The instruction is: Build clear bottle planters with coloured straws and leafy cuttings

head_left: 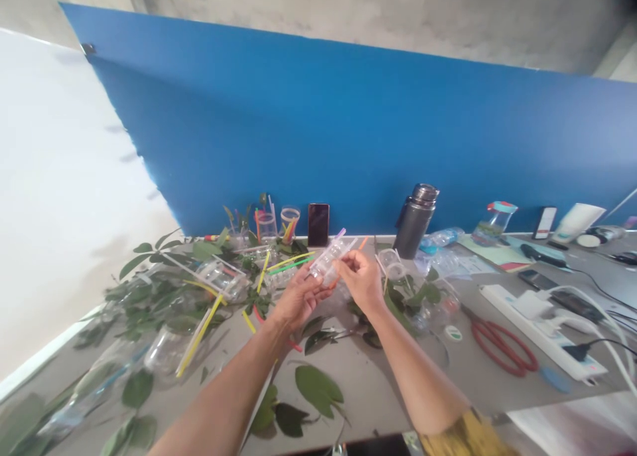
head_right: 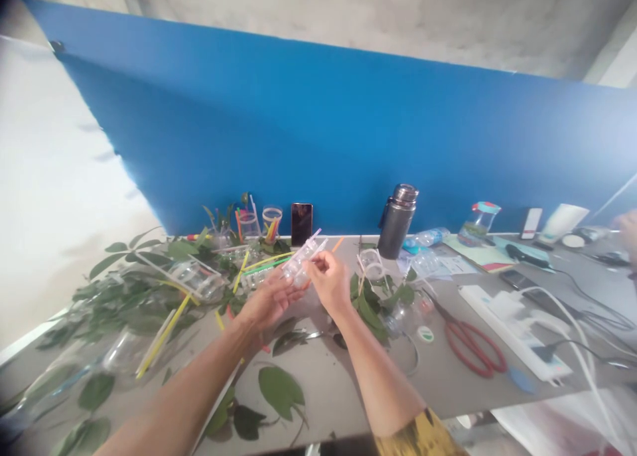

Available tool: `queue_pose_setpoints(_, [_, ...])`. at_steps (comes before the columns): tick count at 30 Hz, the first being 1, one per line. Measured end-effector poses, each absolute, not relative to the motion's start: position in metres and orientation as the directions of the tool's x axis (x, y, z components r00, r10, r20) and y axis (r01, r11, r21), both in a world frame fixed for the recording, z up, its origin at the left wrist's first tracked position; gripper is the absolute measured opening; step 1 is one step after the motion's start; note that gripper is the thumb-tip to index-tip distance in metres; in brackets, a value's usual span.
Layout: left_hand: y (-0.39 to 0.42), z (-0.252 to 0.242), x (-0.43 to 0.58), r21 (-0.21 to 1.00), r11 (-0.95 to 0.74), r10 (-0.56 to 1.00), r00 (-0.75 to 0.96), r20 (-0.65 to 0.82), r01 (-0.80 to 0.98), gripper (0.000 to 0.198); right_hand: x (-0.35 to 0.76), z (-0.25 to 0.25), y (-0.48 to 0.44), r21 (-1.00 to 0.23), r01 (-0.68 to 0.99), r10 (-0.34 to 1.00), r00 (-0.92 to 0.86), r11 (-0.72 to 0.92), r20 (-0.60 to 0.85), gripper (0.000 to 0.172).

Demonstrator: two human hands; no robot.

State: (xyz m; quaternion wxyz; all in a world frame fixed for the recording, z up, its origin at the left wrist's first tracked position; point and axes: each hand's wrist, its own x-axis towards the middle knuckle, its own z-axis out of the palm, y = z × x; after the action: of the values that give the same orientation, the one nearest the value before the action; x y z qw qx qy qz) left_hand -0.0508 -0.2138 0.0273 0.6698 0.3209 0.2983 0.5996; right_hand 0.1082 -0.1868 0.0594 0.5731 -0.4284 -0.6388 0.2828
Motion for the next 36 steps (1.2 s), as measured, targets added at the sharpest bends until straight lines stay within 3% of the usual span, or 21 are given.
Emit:
queue_pose_setpoints(5, [-0.216,0.028,-0.051,0.767,0.097,0.992,0.123,-0.024,-0.634,0.056,0.107,0.059,-0.188,-0.861,0.235,0.880,0.042,0.451,0.473,0.024])
queue_pose_setpoints(11, [-0.213,0.029,-0.053,0.751,0.068,0.997,0.065,-0.033,-0.657,0.043,0.109,0.060,-0.187,-0.844,0.082,0.846,0.019,0.530,0.533,0.023])
queue_pose_setpoints(14, [-0.213,0.030,-0.056,0.755,0.055,0.998,0.036,-0.042,-0.653,0.040,0.115,0.062,-0.186,-0.834,0.103,0.840,-0.038,0.542,0.541,0.021])
queue_pose_setpoints(16, [-0.213,0.031,-0.056,0.762,0.053,0.999,0.034,-0.041,-0.645,0.041,0.121,0.063,-0.183,-0.753,0.185,0.775,-0.100,0.631,0.624,0.022])
queue_pose_setpoints(20, [-0.213,0.030,-0.056,0.773,0.056,0.998,0.057,-0.026,-0.632,0.043,0.136,0.068,-0.176,-0.399,0.402,0.522,-0.267,0.824,0.810,0.031])
queue_pose_setpoints(25, [-0.212,0.026,-0.057,0.770,0.052,0.997,0.070,-0.010,-0.636,0.037,0.141,0.071,-0.179,-0.129,0.652,0.433,-0.331,0.747,0.839,0.030])
queue_pose_setpoints(29, [-0.213,0.025,-0.057,0.765,0.061,0.996,0.086,-0.007,-0.641,0.040,0.136,0.070,-0.186,-0.020,0.724,0.403,-0.360,0.690,0.841,0.026])
queue_pose_setpoints(36, [-0.215,0.029,-0.053,0.810,0.024,0.994,0.102,0.044,-0.586,0.055,0.130,0.066,-0.187,0.006,0.748,0.435,-0.392,0.664,0.811,0.024])
